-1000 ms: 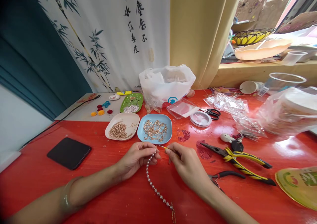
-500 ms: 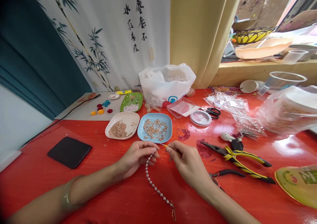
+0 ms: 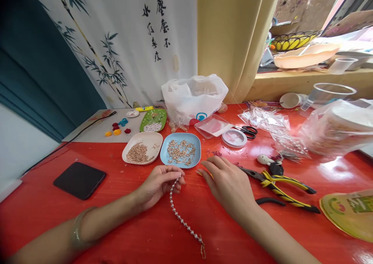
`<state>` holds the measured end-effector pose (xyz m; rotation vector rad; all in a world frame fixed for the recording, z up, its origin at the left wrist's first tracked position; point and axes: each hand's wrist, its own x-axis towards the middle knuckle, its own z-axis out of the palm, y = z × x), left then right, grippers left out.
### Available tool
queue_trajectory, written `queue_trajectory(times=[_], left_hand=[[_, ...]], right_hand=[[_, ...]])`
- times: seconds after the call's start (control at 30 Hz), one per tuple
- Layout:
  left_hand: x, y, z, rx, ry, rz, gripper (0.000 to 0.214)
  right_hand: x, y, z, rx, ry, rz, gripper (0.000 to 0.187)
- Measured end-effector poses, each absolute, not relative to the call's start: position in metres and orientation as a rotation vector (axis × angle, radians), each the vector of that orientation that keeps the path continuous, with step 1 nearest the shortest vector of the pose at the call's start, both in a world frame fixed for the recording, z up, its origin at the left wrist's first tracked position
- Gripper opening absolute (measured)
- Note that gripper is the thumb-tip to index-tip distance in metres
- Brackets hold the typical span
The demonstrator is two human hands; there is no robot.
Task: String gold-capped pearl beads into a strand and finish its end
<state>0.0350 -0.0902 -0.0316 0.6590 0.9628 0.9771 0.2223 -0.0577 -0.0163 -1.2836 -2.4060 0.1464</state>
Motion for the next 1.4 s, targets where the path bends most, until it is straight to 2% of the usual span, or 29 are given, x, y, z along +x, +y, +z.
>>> queue_trajectory(times=[0.13, 0.17, 0.23, 0.37, 0.57, 0.8, 1.13, 1.4], left_hand=[[0.038, -0.092, -0.032, 0.761, 0.954, 0.935, 0.015], [0.039, -0.093, -0.032, 0.786, 0.951, 0.930, 0.014], [0.040, -0.093, -0.032, 0.833, 0.952, 0.917, 0.014], [0.040, -0.092, -0.032, 0.842, 0.956, 0.889, 0.019], [0.038, -0.089, -0.030, 0.832, 0.967, 0.854, 0.026], [0.041, -0.089, -0.030, 0.966, 1.057, 0.830, 0.022], [0.039, -0.087, -0.031, 0.955, 1.069, 0.804, 0.013], [0.034, -0.087, -0.031, 0.861, 0.987, 0.770, 0.017]], right_hand=[[0.209, -0.069, -0.006, -1.119, -2.269, 0.941, 0.025], [0.206, -0.071, -0.005, -1.054, -2.253, 1.079, 0.025], [0.202, -0.074, -0.004, -1.047, -2.225, 1.136, 0.022], [0.204, -0.074, -0.012, -1.121, -2.265, 0.840, 0.019], [0.210, -0.073, -0.021, -0.983, -2.444, 0.219, 0.028], [0.208, -0.076, -0.023, -0.835, -2.496, -0.111, 0.032], [0.215, -0.074, -0.031, -0.768, -2.553, -0.263, 0.026], [0.214, -0.070, -0.026, -0.848, -2.478, -0.038, 0.026]])
